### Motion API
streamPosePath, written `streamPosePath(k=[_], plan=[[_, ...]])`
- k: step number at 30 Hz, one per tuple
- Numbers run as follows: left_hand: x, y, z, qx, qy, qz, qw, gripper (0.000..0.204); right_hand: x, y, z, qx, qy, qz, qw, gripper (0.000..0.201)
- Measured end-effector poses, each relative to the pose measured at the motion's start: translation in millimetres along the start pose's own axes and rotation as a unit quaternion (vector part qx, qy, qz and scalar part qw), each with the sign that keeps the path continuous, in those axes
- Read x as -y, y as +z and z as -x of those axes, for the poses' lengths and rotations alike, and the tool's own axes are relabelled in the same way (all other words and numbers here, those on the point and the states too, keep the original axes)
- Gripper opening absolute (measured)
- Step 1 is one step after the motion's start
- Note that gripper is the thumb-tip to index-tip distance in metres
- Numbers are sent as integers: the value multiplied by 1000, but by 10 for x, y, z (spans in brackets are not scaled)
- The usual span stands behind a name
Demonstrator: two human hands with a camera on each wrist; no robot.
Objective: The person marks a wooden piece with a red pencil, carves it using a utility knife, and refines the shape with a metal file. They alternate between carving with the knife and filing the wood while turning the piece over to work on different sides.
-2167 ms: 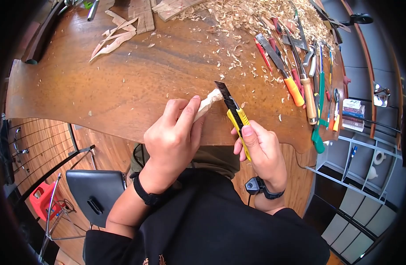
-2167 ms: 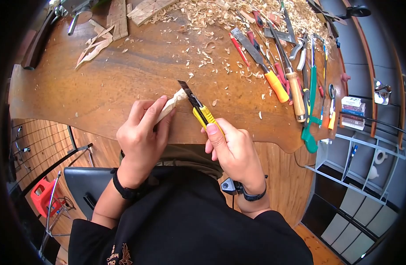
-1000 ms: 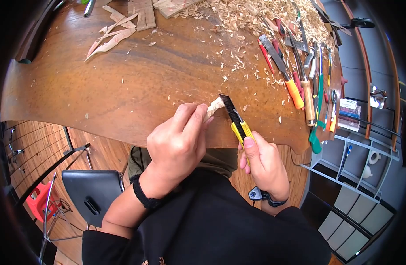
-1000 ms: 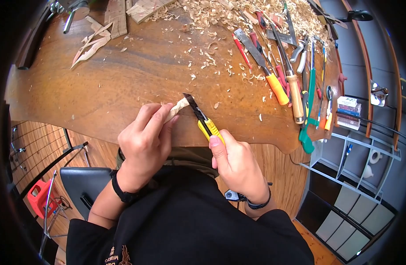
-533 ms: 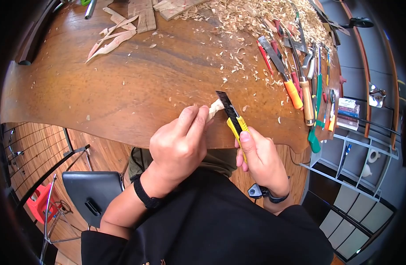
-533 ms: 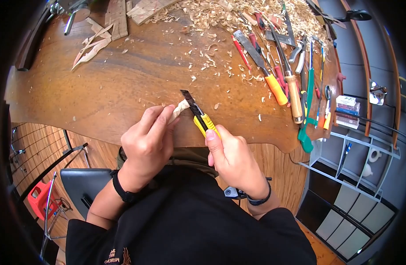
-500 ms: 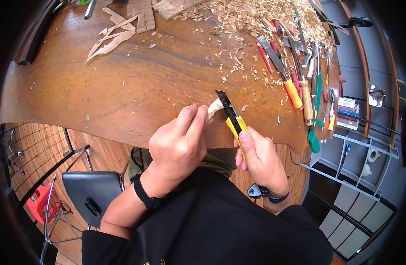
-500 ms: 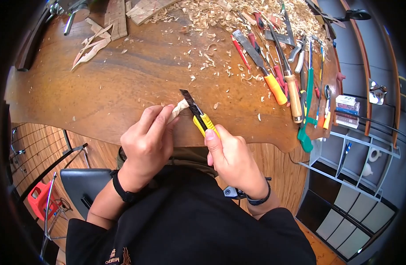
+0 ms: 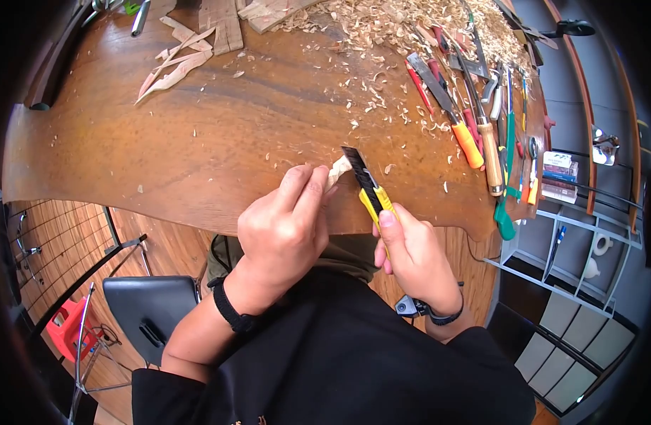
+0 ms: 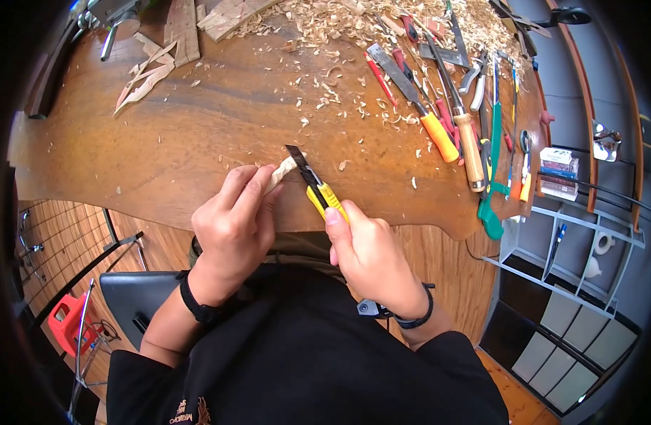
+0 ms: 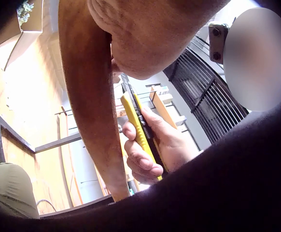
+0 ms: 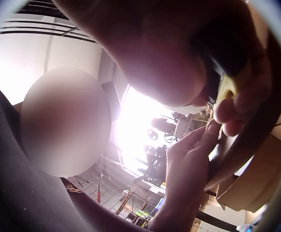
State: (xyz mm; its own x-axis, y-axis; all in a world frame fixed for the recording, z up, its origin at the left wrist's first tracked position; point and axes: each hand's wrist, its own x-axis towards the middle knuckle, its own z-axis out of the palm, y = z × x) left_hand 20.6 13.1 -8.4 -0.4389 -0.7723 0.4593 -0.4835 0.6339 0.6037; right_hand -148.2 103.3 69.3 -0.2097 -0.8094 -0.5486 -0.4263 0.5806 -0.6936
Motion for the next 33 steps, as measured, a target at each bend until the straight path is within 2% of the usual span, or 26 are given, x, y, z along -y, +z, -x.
streamPosePath(k=[12,14,17,21,33], plan=[[-30,-25,-7,-4,-19,-2,1000,24,-114,91,65,-25,-11,-5,1000,41],[-32,-25,-13,-3,-21,8,1000,24,-131,85,71,-26,-19,3,999,50],[-27,-40,-22,11,-29,18,999,24,-91,75,36,-21,-21,2,1000,41],[-18,-47,-30,22,-28,15,999,25,-26,75,2,-10,-2,-9,1000,43],[-19,-1,15,-3,-19,-19,1000,24,-108,93,-112,69,17,-194,978,58]])
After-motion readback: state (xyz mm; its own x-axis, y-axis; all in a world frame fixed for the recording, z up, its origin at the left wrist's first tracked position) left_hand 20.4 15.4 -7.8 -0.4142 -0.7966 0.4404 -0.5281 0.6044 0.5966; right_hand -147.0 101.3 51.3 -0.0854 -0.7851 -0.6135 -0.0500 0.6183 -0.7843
